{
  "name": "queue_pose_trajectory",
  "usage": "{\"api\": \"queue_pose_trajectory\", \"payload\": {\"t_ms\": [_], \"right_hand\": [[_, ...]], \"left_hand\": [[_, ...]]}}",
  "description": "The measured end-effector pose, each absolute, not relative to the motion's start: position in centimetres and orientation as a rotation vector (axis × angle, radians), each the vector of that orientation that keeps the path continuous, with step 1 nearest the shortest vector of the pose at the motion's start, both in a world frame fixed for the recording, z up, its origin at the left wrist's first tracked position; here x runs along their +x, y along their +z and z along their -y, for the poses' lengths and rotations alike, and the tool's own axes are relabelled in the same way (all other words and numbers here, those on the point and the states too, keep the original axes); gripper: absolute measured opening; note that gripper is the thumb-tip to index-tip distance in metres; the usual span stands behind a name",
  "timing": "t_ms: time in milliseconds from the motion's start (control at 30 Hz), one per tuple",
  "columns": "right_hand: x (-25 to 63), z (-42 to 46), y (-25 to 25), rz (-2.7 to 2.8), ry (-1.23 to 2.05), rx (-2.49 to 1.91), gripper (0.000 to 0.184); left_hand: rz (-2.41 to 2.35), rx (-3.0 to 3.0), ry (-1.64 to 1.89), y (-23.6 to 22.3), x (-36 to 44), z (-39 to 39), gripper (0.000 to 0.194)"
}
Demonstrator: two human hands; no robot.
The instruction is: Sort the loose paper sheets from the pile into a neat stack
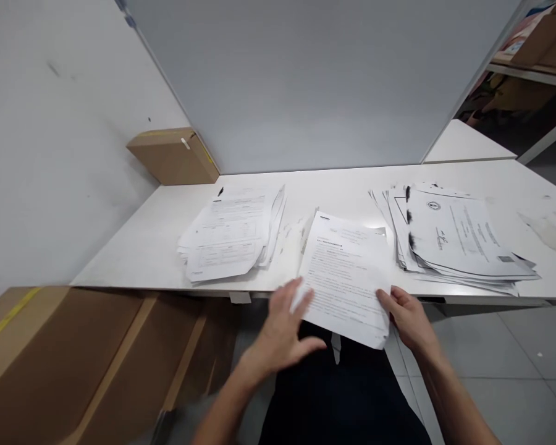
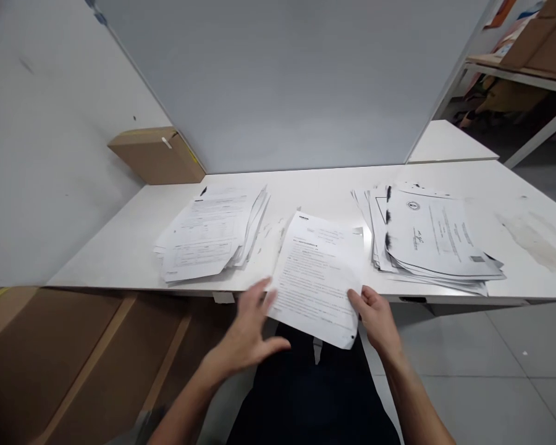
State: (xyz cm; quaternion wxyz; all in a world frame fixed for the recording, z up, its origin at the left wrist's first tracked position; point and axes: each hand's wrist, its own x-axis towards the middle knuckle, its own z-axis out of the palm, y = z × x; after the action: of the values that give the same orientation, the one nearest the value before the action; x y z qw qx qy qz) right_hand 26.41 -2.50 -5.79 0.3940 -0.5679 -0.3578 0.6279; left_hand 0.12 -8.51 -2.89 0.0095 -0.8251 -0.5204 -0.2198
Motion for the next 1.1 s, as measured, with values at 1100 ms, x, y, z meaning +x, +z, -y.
{"api": "queue_pose_trajectory", "payload": {"t_ms": [1100], "right_hand": [[28.2,5.0,-6.2,0.969,1.463,-1.357,0.059]], "left_hand": [[1.778,-2.531,-1.03,-3.1,7.7,6.5,0.059]]}}
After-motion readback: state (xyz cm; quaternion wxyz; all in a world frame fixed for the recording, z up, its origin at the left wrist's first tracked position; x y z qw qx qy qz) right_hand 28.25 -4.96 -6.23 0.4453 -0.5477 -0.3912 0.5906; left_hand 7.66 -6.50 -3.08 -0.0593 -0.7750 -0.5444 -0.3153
